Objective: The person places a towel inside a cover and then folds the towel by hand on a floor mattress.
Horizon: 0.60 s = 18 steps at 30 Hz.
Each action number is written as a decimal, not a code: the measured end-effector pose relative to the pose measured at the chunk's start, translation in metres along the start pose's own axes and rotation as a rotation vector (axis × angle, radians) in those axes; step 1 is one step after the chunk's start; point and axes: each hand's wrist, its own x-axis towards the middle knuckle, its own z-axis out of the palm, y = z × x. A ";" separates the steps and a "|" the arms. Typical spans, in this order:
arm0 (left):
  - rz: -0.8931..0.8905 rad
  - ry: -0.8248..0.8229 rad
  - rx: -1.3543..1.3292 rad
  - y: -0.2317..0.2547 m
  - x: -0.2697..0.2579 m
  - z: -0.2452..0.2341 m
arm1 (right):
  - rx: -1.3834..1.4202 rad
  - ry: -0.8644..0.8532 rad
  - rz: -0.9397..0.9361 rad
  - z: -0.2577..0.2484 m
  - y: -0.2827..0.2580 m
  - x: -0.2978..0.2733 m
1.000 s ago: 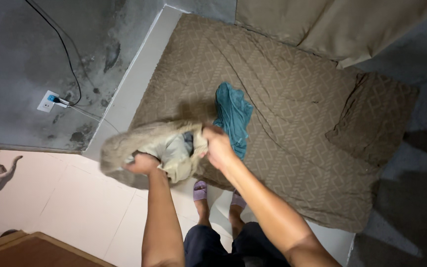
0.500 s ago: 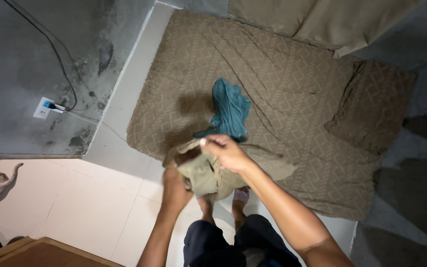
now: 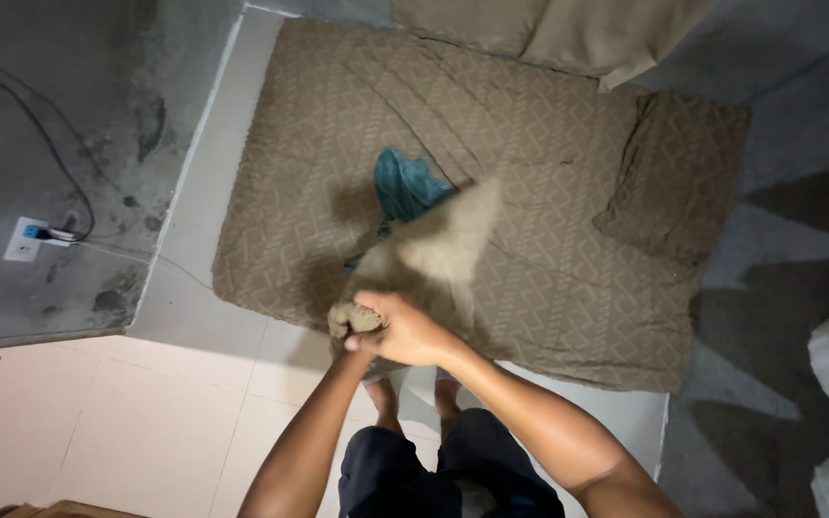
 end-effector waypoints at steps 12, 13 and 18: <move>0.207 0.263 -0.134 0.036 -0.028 -0.106 | -0.849 0.797 -0.262 -0.009 0.026 0.011; 0.250 0.299 -0.168 0.041 -0.033 -0.119 | -0.847 0.792 -0.265 -0.006 0.042 0.019; -0.069 0.329 -0.092 0.022 -0.065 -0.148 | 0.009 0.383 0.286 0.026 0.122 0.083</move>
